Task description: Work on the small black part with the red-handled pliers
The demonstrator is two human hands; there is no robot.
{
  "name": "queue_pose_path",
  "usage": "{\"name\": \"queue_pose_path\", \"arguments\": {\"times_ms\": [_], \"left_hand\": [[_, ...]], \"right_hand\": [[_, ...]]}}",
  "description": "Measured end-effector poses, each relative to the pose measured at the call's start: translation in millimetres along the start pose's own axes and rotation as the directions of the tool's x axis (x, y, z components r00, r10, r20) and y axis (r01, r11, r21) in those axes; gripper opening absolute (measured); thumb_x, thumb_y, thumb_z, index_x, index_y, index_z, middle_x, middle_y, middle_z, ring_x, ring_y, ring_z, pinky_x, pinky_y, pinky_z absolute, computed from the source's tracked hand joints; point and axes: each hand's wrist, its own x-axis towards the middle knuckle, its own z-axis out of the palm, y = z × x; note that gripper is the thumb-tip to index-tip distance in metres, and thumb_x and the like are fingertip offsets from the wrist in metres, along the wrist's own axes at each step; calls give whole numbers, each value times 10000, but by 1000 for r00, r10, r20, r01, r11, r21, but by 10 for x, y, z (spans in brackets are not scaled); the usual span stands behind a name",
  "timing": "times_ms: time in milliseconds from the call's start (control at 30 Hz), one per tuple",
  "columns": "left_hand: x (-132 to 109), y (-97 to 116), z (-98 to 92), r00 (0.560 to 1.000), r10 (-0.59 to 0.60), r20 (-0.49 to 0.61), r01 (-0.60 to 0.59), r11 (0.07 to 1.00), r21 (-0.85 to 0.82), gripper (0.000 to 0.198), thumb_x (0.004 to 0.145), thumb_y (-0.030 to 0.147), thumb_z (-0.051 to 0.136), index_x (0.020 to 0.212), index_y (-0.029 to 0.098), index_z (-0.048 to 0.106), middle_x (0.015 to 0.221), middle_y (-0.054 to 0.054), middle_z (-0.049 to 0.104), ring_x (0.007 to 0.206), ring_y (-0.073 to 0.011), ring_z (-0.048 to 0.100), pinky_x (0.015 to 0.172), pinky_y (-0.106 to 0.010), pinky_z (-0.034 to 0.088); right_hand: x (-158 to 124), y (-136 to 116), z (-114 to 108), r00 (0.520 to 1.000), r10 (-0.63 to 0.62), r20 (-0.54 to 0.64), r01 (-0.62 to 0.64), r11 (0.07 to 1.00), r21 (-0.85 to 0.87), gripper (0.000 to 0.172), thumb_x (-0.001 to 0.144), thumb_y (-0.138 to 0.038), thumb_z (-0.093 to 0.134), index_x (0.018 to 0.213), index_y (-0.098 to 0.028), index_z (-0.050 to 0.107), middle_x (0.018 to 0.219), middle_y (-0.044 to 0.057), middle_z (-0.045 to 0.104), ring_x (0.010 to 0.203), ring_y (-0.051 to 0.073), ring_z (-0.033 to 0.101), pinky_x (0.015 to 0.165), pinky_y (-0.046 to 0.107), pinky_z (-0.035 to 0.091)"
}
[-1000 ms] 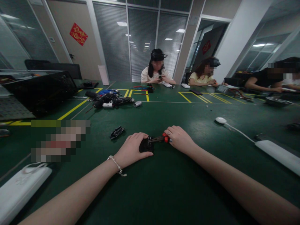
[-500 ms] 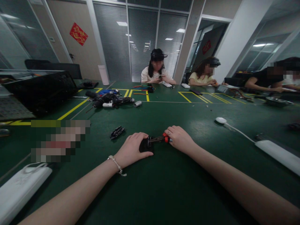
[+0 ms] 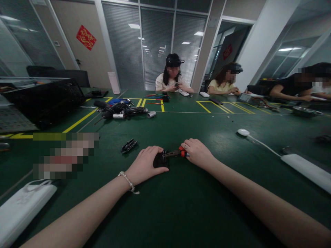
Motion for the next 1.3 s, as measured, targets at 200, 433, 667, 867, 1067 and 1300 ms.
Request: {"name": "queue_pose_path", "arguments": {"times_ms": [200, 433, 667, 867, 1067, 1300], "left_hand": [[3, -9, 8, 1000, 3, -7, -3, 1000, 5, 544, 669, 557, 571, 1086, 234, 438, 1092, -43, 510, 1009, -250, 468, 850, -390, 359], [1, -10, 7, 1000, 8, -12, -8, 1000, 11, 551, 664, 559, 576, 1085, 232, 437, 1088, -40, 510, 1011, -246, 466, 862, -386, 350], [6, 5, 3, 1000, 13, -19, -13, 1000, 9, 539, 664, 545, 585, 1078, 231, 440, 1083, -41, 512, 1008, -248, 465, 856, -380, 353], [4, -13, 8, 1000, 12, -19, -11, 1000, 14, 547, 666, 542, 587, 1090, 234, 428, 1090, -37, 510, 1009, -241, 464, 858, -378, 354], [0, -8, 7, 1000, 6, -10, -6, 1000, 10, 555, 666, 560, 574, 1090, 231, 434, 1099, -43, 509, 1012, -247, 468, 857, -387, 355], [6, 1, 3, 1000, 5, -10, -5, 1000, 9, 550, 666, 558, 576, 1086, 231, 438, 1090, -43, 513, 1012, -247, 467, 857, -386, 357]], "right_hand": [[9, 0, -8, 1000, -1, 5, 1, 1000, 0, 264, 683, -157, 526, 944, -127, 549, 860, 70, 552, 756, 177, 455, 674, 286, 336], [-10, 38, 43, 1000, -4, -7, 4, 1000, 0, 275, 663, -158, 544, 937, -130, 546, 853, 71, 545, 755, 178, 452, 676, 284, 333], [-8, 10, 36, 1000, -9, -12, 9, 1000, -2, 278, 669, -143, 529, 945, -126, 544, 858, 74, 545, 762, 183, 454, 682, 289, 336], [-7, 20, 9, 1000, -10, -5, 10, 1000, -1, 286, 667, -145, 531, 952, -123, 546, 871, 78, 548, 766, 182, 455, 680, 288, 338], [-7, 23, 32, 1000, -3, 1, 3, 1000, 0, 277, 680, -156, 528, 954, -122, 550, 870, 75, 553, 759, 178, 456, 675, 286, 338], [7, -1, 0, 1000, -1, 3, 1, 1000, 0, 277, 673, -152, 537, 949, -127, 548, 863, 72, 554, 761, 178, 460, 670, 283, 334]]}}
